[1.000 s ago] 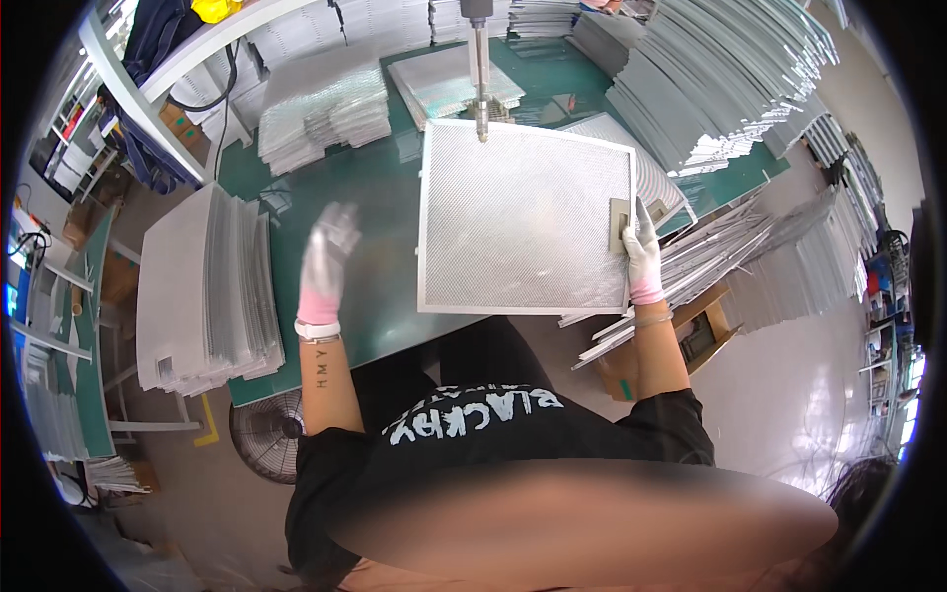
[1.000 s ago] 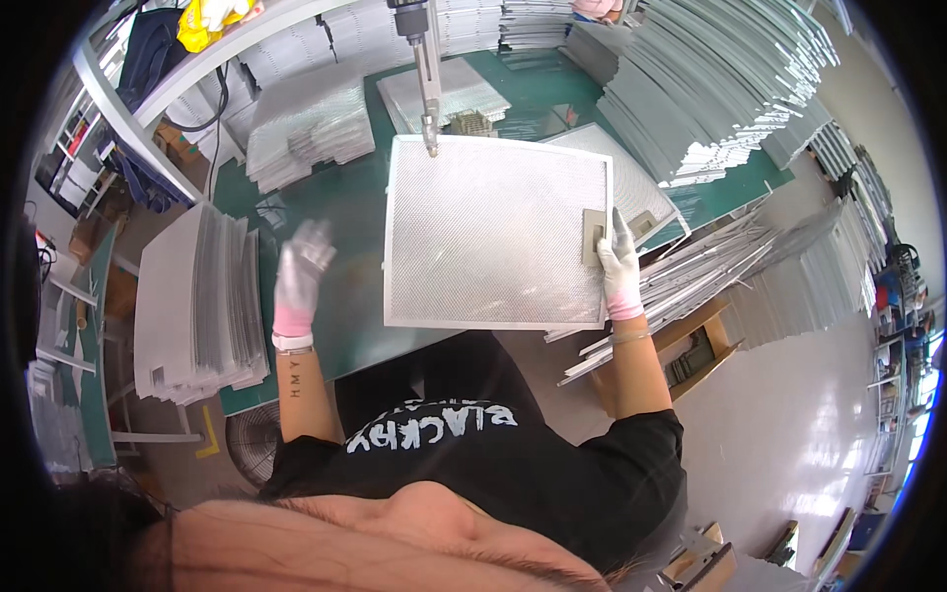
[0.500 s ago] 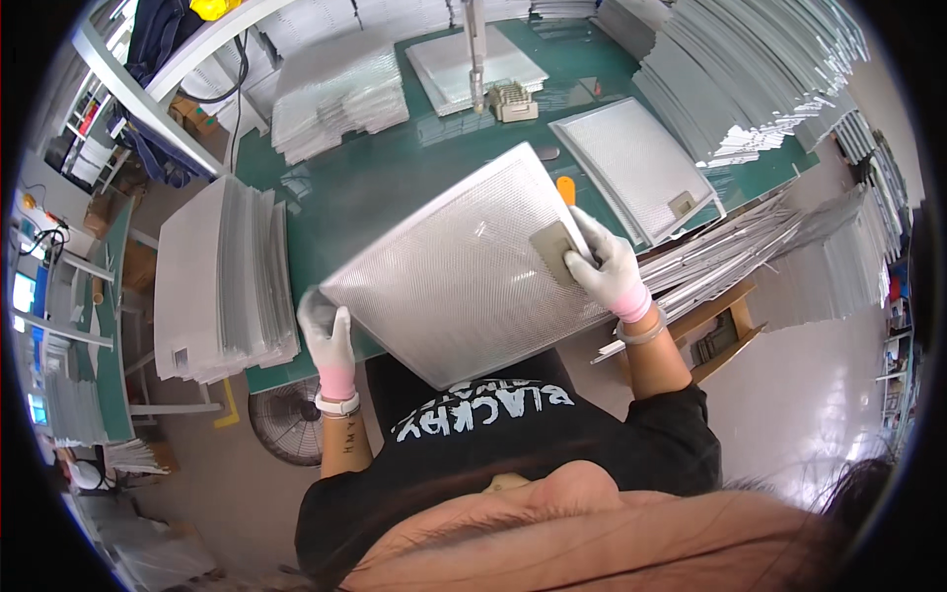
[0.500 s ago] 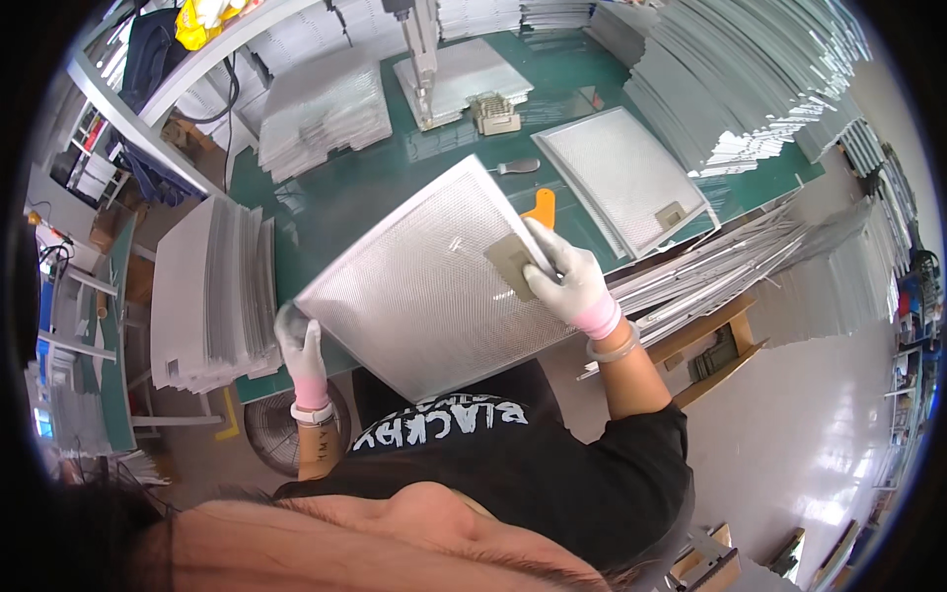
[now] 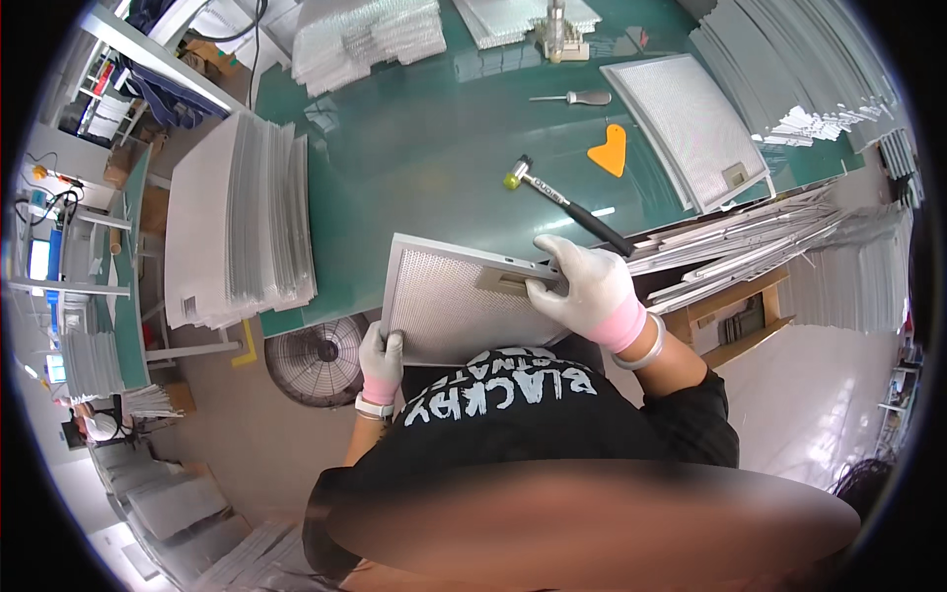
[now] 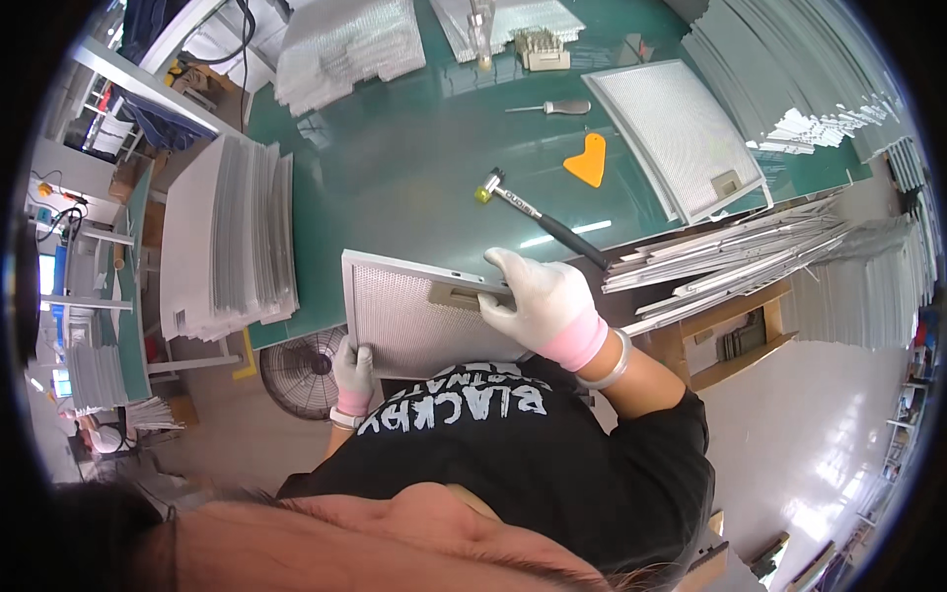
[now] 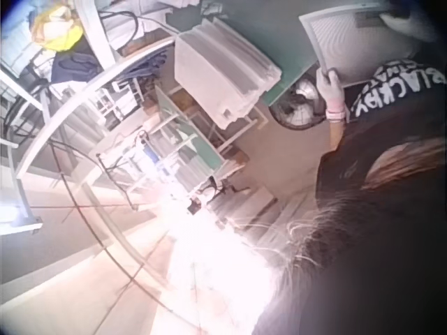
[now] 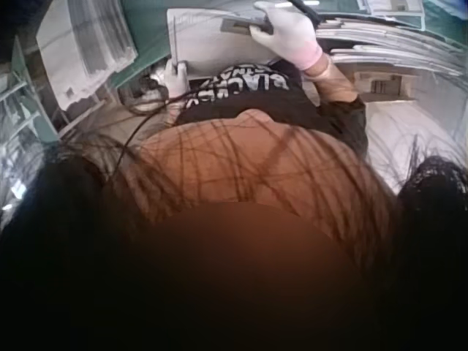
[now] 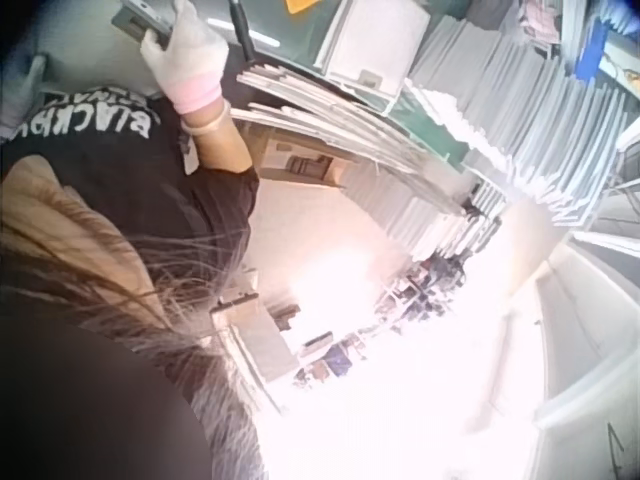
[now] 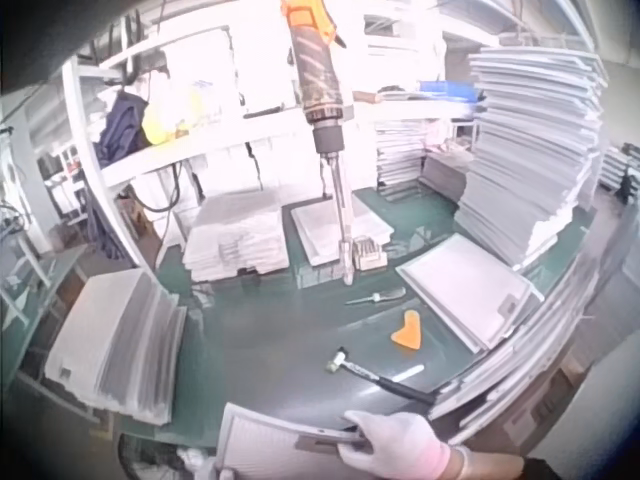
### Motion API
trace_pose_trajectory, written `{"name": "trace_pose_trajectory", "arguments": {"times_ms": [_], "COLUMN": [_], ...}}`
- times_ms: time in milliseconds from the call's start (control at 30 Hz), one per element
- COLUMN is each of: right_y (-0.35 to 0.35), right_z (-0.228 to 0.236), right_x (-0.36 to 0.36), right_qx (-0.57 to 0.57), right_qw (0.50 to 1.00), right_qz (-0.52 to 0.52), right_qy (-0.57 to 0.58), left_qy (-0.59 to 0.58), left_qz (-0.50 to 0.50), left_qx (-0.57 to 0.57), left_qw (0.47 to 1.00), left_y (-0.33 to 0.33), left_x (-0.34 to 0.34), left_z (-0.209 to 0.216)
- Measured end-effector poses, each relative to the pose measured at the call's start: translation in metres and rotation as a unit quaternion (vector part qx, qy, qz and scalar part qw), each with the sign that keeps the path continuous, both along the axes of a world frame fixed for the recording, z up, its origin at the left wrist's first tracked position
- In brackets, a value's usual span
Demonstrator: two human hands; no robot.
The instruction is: Assembling metal frames onto mesh filter pads using a hammer.
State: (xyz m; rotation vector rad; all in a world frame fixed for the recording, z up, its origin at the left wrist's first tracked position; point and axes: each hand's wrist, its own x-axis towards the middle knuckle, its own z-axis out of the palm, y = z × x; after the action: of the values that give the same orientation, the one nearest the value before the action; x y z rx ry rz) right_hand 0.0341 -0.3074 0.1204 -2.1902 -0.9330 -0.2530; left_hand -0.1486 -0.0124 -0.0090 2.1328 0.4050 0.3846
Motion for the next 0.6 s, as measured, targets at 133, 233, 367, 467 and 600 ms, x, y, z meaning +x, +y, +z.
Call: {"name": "trace_pose_trajectory", "arguments": {"times_ms": [133, 233, 367, 467, 600], "right_y": [0.008, 0.009, 0.005, -0.002, -0.007], "right_z": [-0.005, -0.009, -0.015, -0.012, -0.01], "right_x": [-0.007, -0.007, -0.004, 0.011, 0.028], "right_qx": [0.011, 0.026, 0.05, 0.002, 0.001], "right_qw": [0.998, 0.995, 0.995, 0.997, 0.987], "right_qz": [-0.022, -0.028, -0.014, 0.055, 0.035], "right_qy": [0.063, 0.09, 0.085, 0.053, 0.157], "left_qy": [-0.01, -0.02, -0.015, 0.01, 0.129], "left_qz": [0.006, 0.003, -0.004, -0.038, -0.023], "left_qx": [0.004, 0.006, -0.003, -0.009, -0.045], "left_qw": [1.0, 1.0, 1.0, 0.999, 0.99], "left_y": [-0.003, -0.003, -0.006, 0.002, 0.019], "left_x": [-0.001, -0.001, 0.001, -0.001, -0.019], "left_z": [-0.006, -0.011, -0.009, -0.006, -0.039]}}
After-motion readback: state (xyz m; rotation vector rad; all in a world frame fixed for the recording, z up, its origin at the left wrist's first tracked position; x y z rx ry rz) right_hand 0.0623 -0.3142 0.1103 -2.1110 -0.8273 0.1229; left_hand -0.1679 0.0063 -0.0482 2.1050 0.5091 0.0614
